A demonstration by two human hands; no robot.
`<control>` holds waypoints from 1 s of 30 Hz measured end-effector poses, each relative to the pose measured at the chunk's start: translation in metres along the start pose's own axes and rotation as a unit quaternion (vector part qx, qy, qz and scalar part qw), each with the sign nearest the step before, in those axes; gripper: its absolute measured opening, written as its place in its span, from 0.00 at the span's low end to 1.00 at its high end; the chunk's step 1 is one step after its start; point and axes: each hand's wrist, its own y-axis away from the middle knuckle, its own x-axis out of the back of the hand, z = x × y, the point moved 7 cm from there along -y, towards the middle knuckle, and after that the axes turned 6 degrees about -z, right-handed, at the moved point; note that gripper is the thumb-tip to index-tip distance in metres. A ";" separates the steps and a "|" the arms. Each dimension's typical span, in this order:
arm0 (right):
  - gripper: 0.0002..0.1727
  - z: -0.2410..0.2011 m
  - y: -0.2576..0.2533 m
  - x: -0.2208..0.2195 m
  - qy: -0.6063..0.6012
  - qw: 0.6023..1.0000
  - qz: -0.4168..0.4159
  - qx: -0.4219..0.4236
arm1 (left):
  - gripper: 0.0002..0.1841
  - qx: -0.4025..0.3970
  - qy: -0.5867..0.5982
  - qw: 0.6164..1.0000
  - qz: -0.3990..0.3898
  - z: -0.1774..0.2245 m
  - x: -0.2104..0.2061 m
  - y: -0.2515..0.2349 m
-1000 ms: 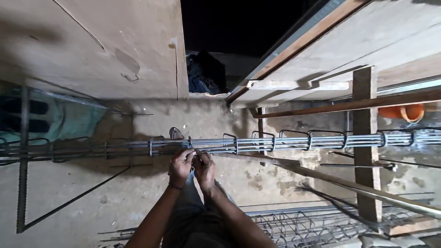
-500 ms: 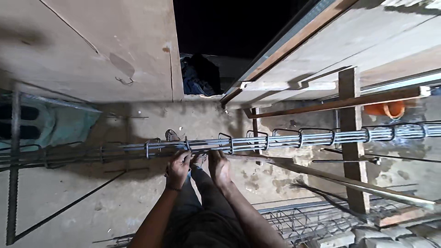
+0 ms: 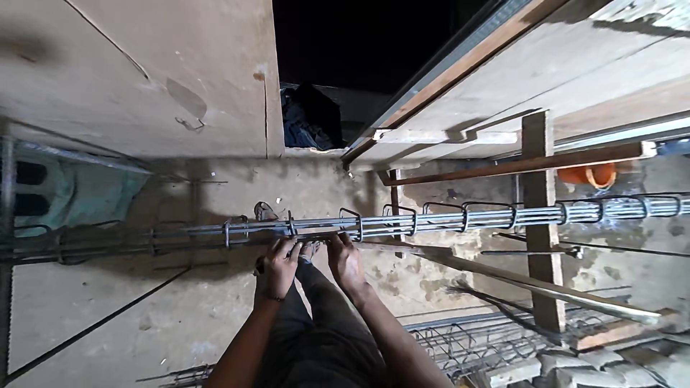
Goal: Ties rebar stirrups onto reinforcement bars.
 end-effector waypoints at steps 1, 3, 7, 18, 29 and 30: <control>0.20 0.002 0.005 0.004 0.025 0.999 -0.019 0.000 | 0.09 -0.004 -0.003 1.000 0.000 0.000 0.000 0.000; 0.23 0.008 0.020 0.012 0.087 0.996 0.001 0.021 | 0.09 -0.011 -0.007 1.000 0.003 0.000 -0.001 0.001; 0.20 0.002 0.037 0.024 0.187 0.968 0.100 0.135 | 0.08 -0.025 -0.018 1.000 0.007 0.002 -0.001 0.001; 0.20 -0.017 0.003 0.032 0.248 0.961 -0.065 0.107 | 0.08 -0.011 -0.033 0.999 -0.005 0.006 -0.003 -0.002; 0.11 -0.034 0.010 0.038 0.283 0.945 0.029 0.160 | 0.08 -0.013 -0.033 0.999 -0.004 0.008 0.001 -0.002; 0.11 -0.034 0.002 0.026 0.285 0.941 0.044 0.178 | 0.08 -0.009 -0.034 0.999 -0.005 0.008 0.000 -0.002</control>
